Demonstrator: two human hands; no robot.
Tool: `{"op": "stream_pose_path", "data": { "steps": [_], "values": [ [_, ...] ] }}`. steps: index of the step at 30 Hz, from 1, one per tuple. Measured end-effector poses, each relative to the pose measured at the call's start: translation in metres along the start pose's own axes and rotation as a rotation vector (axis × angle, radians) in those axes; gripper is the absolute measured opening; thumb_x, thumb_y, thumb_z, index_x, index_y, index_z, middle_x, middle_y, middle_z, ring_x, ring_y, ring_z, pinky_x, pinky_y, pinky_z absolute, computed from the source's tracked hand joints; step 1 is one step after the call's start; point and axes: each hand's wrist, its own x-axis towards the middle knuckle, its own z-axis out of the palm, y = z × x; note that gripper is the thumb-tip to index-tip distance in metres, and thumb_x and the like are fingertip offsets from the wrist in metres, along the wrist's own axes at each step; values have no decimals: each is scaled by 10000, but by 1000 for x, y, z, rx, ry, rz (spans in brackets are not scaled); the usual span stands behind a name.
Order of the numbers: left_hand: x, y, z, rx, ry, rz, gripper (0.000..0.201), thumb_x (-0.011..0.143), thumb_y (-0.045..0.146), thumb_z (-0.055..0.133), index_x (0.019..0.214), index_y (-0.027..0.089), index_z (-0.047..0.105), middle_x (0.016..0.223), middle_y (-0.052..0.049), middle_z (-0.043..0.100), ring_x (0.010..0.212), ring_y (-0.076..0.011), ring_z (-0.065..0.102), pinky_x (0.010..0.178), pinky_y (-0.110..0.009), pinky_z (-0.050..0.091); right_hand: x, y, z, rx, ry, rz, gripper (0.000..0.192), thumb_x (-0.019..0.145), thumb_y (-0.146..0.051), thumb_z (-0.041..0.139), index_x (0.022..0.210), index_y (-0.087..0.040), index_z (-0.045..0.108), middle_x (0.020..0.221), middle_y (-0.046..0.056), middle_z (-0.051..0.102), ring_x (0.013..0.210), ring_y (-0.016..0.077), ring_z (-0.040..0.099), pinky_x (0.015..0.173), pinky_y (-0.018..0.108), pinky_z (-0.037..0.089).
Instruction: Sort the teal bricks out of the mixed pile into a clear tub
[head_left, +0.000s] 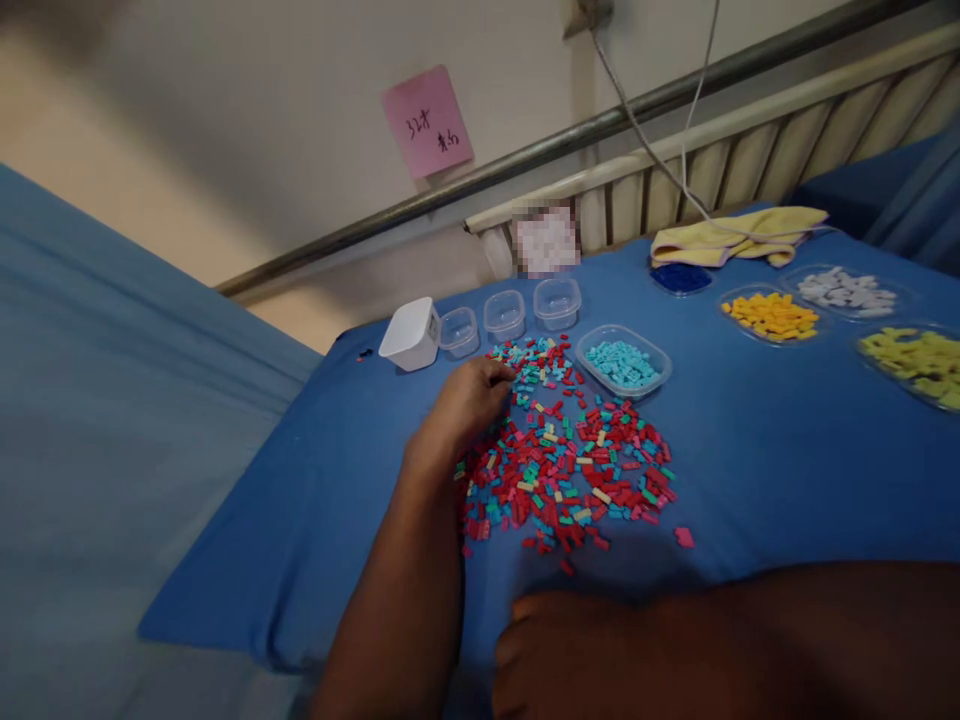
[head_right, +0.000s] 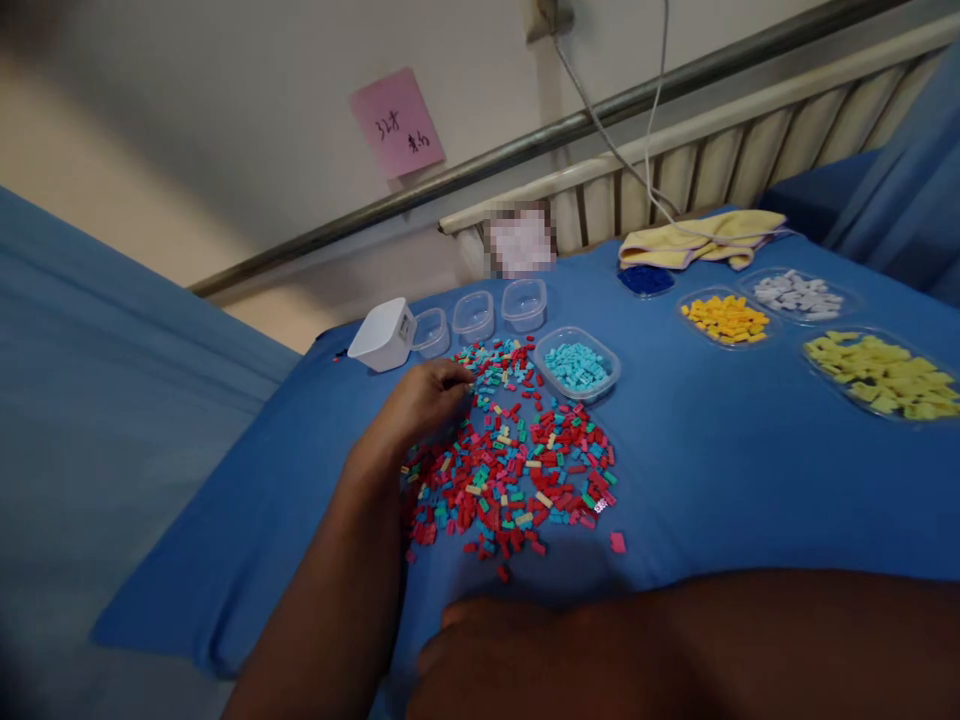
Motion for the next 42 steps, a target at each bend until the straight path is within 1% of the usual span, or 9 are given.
{"op": "stream_pose_path", "data": {
  "steps": [7, 15, 18, 21, 28, 32, 35, 38, 42],
  "values": [
    [-3, 4, 7, 187, -116, 155, 480, 928, 115, 616, 1342, 217, 837, 1385, -117, 776, 1286, -294, 724, 1176, -395, 559, -1, 4, 16, -37, 28, 6, 133, 1076, -429, 753, 1099, -306, 711, 991, -46, 816, 963, 198, 721, 777, 395, 443],
    [-5, -5, 2, 134, -57, 92, 605, 852, 56, 591, 1415, 182, 772, 1399, -142, 756, 1248, -288, 705, 1120, -395, 557, 0, 3, 21, 2, 33, 30, 138, 1086, -434, 729, 1097, -299, 706, 947, -49, 822, 940, 202, 727, 779, 399, 443],
    [-5, -3, -1, 130, -4, 52, 348, 946, 145, 580, 1196, 151, 822, 1185, -131, 791, 1043, -257, 713, 951, -349, 552, 0, 3, 23, 4, 27, 33, 151, 1068, -440, 761, 1073, -299, 706, 922, -59, 815, 884, 191, 717, 769, 395, 436],
    [-5, 2, -1, 117, -79, 27, 237, 973, 197, 578, 941, 176, 811, 944, -72, 778, 828, -212, 664, 749, -310, 469, 0, 4, 17, 0, -11, 19, 187, 1039, -425, 804, 984, -281, 698, 886, -68, 806, 846, 176, 707, 743, 386, 431],
    [-17, 19, -13, 209, -288, -151, 179, 911, 208, 633, 804, 199, 775, 753, -31, 720, 654, -183, 579, 610, -319, 348, 2, 4, 11, 12, 11, -5, 186, 990, -411, 854, 963, -270, 736, 852, -52, 818, 800, 181, 702, 673, 386, 410],
    [-19, 25, -16, 156, -268, -45, 193, 916, 182, 628, 897, 200, 820, 879, -45, 784, 748, -196, 653, 668, -305, 435, 0, 4, 18, 32, 24, -1, 177, 969, -439, 858, 963, -299, 751, 828, -46, 809, 776, 193, 697, 659, 398, 388],
    [-16, 27, -8, 151, -217, 60, 336, 920, 100, 565, 1047, 197, 861, 1085, -81, 834, 918, -227, 729, 804, -315, 518, -2, 4, 18, 44, 38, 4, 173, 994, -418, 832, 944, -287, 731, 855, -52, 810, 774, 185, 691, 658, 400, 379],
    [-14, 26, 0, 162, -218, 53, 431, 913, 61, 552, 1169, 193, 872, 1231, -100, 838, 1071, -264, 759, 909, -348, 555, -4, 3, 15, 41, 43, -9, 176, 1020, -430, 810, 994, -281, 721, 899, -58, 819, 807, 183, 698, 671, 392, 380],
    [-14, 18, -4, 10, -267, 15, 414, 857, 24, 560, 1071, 193, 872, 1091, -49, 854, 975, -222, 769, 869, -304, 576, -3, 2, 13, 26, 22, 4, 190, 1014, -412, 823, 976, -270, 704, 872, -68, 807, 771, 172, 674, 676, 380, 383]
  ]
}}
